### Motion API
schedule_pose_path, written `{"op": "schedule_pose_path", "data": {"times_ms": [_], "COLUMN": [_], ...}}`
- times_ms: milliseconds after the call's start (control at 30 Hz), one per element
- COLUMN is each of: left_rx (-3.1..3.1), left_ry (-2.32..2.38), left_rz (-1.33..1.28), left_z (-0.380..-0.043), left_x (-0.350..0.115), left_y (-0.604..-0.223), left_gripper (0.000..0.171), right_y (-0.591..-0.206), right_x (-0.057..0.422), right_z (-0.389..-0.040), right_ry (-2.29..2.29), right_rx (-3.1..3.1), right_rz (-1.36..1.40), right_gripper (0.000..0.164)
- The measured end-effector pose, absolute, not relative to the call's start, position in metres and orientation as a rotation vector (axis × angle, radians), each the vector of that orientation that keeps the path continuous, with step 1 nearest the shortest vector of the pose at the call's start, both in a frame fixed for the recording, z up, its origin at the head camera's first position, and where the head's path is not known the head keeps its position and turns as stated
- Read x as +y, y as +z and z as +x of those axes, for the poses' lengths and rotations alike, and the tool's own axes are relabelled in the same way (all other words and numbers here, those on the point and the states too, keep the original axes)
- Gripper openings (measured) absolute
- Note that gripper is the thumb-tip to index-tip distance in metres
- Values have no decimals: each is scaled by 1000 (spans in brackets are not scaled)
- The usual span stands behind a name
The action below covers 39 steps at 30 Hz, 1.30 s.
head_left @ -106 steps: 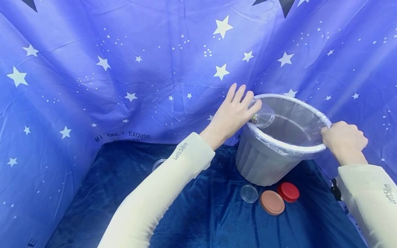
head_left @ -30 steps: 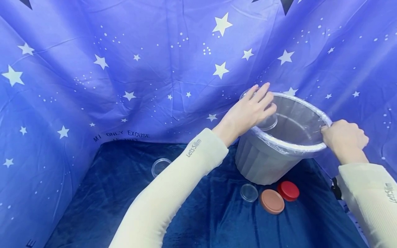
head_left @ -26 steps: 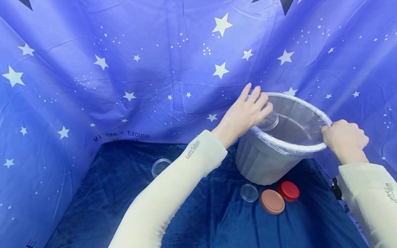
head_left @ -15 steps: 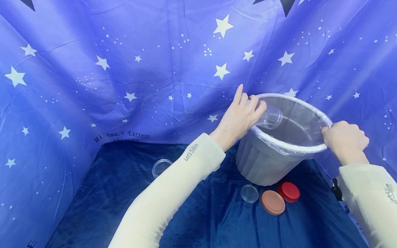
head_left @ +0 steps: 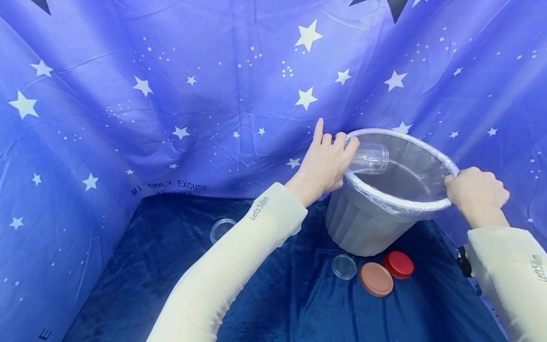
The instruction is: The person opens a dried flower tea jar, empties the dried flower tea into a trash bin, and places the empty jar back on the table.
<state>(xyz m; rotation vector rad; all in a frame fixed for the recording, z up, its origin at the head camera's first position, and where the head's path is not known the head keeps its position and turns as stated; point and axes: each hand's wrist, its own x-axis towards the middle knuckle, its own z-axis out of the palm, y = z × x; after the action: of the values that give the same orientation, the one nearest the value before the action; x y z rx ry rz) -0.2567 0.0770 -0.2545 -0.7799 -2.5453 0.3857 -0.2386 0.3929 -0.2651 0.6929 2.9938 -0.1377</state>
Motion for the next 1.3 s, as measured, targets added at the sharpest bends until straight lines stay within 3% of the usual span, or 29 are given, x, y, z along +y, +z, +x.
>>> {"op": "schedule_pose_path", "data": {"times_ms": [233, 1300], "left_rx": [-2615, -2547], "left_ry": [244, -141], "left_rz": [-736, -632], "left_z": [-256, -258], "left_x": [77, 49], "left_y": [-256, -268], "left_gripper": [61, 66], "right_y": [-267, -267], "right_x": [394, 394], "right_z": [-240, -241], "right_ry": [-139, -125], "right_rx": [3009, 2987], "right_rz": [688, 705], "right_gripper": [71, 75]}}
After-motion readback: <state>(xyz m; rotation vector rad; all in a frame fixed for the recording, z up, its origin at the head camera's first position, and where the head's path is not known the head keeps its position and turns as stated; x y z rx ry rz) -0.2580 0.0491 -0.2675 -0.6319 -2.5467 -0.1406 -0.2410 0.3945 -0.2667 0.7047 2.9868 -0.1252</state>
